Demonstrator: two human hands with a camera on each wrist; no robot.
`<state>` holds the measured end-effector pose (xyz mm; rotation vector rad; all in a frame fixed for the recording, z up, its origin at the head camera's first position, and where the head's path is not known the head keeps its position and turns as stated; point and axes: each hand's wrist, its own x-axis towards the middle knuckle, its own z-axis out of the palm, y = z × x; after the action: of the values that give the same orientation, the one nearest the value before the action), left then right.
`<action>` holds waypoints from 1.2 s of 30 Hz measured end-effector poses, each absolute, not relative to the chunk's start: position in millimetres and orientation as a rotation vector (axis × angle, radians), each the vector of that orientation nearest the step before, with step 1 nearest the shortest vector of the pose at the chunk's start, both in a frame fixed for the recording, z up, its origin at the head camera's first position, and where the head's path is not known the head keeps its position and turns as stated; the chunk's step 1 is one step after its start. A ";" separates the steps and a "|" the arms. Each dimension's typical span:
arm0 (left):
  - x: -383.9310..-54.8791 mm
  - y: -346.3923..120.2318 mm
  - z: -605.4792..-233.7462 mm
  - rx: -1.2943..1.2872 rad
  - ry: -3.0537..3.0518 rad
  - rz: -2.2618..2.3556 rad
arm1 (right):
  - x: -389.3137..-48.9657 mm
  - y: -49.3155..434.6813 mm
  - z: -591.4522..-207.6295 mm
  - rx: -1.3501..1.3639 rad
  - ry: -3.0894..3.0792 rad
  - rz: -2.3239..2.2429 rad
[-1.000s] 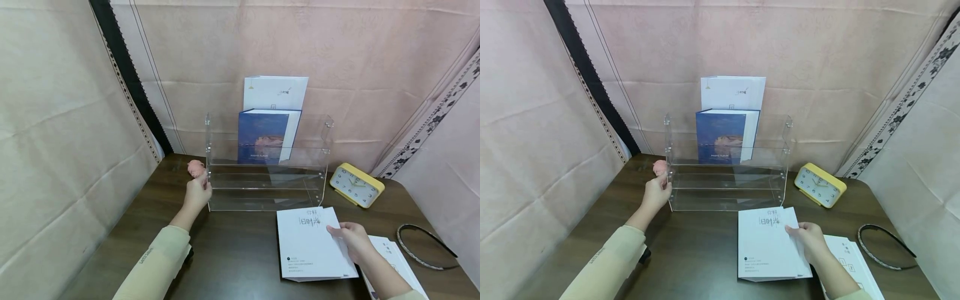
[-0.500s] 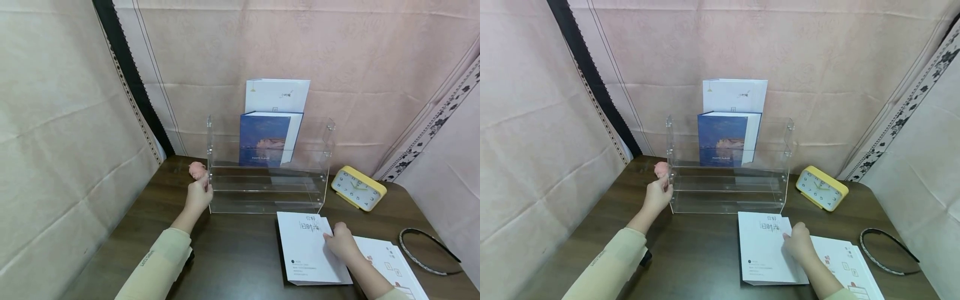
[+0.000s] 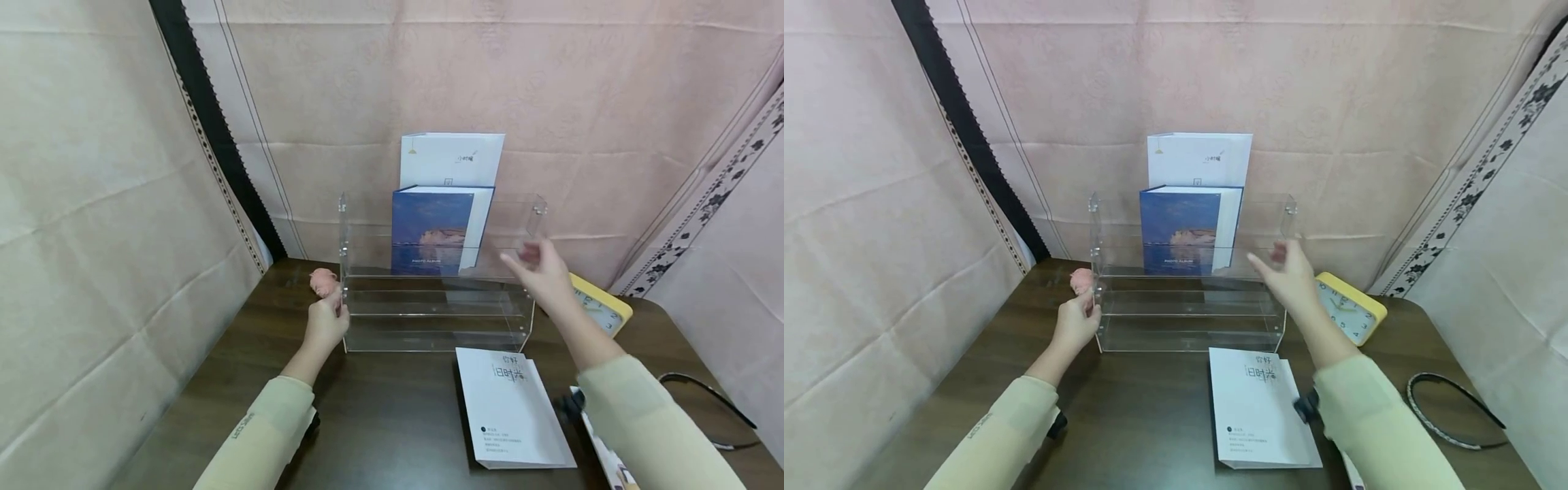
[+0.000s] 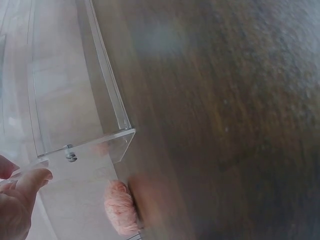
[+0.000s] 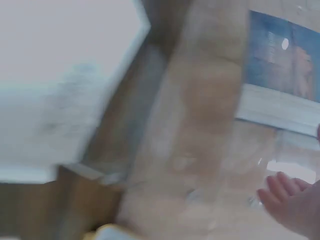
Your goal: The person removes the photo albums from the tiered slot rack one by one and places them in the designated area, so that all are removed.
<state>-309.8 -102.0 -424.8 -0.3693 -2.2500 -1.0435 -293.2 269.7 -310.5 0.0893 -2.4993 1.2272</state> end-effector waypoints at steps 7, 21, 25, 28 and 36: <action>-310.1 -102.8 -426.1 -0.357 -2.291 -1.073 | -338.8 224.5 -283.4 0.095 -2.359 1.257; -308.6 -102.1 -423.3 -0.366 -2.261 -1.042 | -352.1 206.4 -291.4 -0.018 -2.475 1.183; -310.1 -102.4 -421.3 -0.365 -2.255 -1.047 | -353.7 209.8 -283.2 -0.010 -2.458 1.271; -310.5 -103.0 -422.5 -0.359 -2.249 -1.047 | -352.6 215.3 -272.8 -0.008 -2.447 1.284; -310.7 -103.1 -424.5 -0.327 -2.283 -1.066 | -350.1 222.3 -229.5 0.126 -2.396 1.142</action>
<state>-310.7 -103.1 -424.5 -0.3270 -2.2828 -1.0659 -350.1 222.3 -229.5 0.1261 -2.3962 1.1423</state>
